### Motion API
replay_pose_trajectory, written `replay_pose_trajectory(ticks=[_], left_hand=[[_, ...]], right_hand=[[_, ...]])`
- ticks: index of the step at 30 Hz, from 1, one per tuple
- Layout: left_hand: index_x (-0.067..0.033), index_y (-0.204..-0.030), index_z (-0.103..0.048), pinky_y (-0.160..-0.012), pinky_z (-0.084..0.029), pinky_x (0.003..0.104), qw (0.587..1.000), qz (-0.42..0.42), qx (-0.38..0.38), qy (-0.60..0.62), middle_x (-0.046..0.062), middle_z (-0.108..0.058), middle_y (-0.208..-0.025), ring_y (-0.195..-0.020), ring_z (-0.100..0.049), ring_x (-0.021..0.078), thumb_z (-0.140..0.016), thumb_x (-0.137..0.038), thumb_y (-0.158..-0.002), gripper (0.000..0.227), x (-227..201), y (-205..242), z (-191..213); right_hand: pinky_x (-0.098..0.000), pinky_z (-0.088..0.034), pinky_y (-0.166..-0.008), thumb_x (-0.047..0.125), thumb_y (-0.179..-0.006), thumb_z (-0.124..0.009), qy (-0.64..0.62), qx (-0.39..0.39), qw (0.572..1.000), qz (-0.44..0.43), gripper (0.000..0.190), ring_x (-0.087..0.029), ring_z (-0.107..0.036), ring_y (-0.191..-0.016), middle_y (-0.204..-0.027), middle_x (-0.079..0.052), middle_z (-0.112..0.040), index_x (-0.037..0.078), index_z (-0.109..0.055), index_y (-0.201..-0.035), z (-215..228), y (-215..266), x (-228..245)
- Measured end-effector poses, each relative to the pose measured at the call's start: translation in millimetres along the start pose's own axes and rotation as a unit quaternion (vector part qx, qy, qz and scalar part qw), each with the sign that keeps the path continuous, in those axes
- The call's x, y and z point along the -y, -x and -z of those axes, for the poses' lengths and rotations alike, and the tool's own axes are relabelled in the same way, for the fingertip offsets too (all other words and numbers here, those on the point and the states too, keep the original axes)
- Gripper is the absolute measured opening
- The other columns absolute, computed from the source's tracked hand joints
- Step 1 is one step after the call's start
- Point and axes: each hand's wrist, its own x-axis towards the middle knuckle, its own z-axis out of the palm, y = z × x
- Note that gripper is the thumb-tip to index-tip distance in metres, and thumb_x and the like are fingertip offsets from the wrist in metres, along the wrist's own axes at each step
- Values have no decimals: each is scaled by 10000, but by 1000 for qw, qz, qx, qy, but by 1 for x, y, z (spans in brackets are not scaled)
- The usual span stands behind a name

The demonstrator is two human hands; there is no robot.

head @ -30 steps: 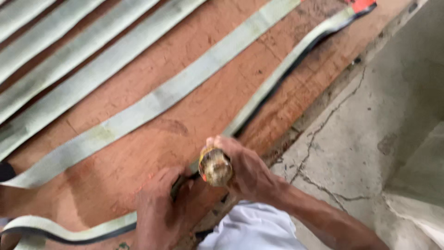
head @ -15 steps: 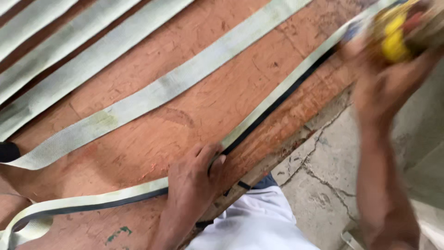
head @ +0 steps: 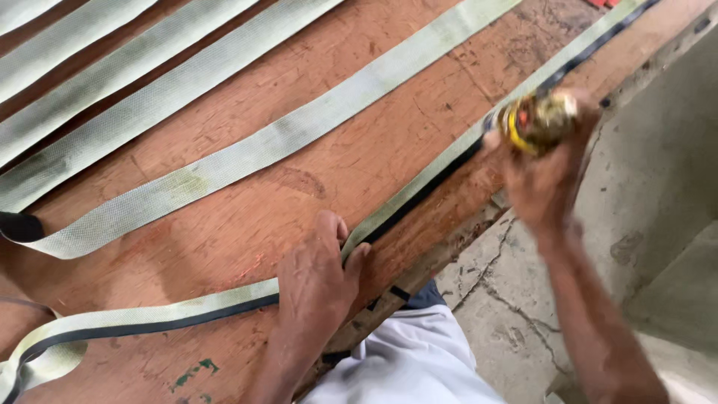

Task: The person aligns a black strip along a light-colored webbing strap on a wooden table, then uses a plastic bottle to press the strip onto the strap. The person repeats this process on multiple straps, ensuring the strip adheres along the length of each strap.

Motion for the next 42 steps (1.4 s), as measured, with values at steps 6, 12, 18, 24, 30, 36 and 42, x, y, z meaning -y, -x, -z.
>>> replay_pose_trajectory(ticks=[6,12,18,24,30,36,42], left_hand=[[-109,-965,-514,-592,-466,491,999,8,46,-6,143,-678,-697,-639,-673,364,-750,-309,-916,314,2,-2,3],[-109,-965,-584,-610,-500,465,1000,4,-21,10,109,-706,-758,-696,-686,369,-764,-189,-879,215,22,16,29],[-88,-928,-658,-653,-529,427,995,-49,-74,48,91,-722,-864,-788,-705,331,-757,-88,-803,159,41,40,35],[-98,-920,-707,-676,-532,412,998,-20,-46,21,88,-726,-850,-794,-706,325,-774,-68,-775,163,48,48,38],[-87,-902,-696,-678,-537,398,999,-18,-43,28,90,-724,-855,-785,-710,305,-763,-79,-795,127,50,45,35],[-77,-878,-689,-673,-530,400,999,7,-30,25,87,-724,-821,-771,-701,301,-783,-109,-799,126,52,46,35],[-78,-868,-682,-673,-555,367,999,22,-12,46,84,-714,-798,-754,-718,273,-762,-84,-773,124,52,42,32]], right_hand=[[-356,-679,-869,247,-978,-777,8,108,983,150,646,-243,-728,-1112,-1272,-165,-661,99,-278,-1361,-44,58,11],[-318,-662,-891,438,-1031,-789,83,-14,996,8,757,-243,-670,-1112,-1327,-185,-545,71,-282,-1457,24,-10,-73],[-385,-627,-1025,331,-1034,-766,5,-81,995,51,785,-257,-631,-1259,-1437,-175,-458,66,-221,-1533,23,-17,-54],[-366,-658,-788,148,-892,-856,-142,160,974,79,690,-244,-639,-1029,-1199,-168,-609,105,-349,-1358,-80,107,66],[-417,-572,-813,125,-854,-851,36,47,972,227,702,-235,-636,-982,-1140,-113,-617,146,-344,-1340,-57,75,-6],[-360,-631,-894,314,-1002,-812,32,-38,999,-12,725,-248,-696,-1118,-1304,-167,-594,73,-304,-1460,16,-12,-14],[-396,-651,-802,172,-940,-793,-141,150,966,158,639,-225,-668,-1015,-1191,-157,-629,125,-356,-1404,-81,94,52]])
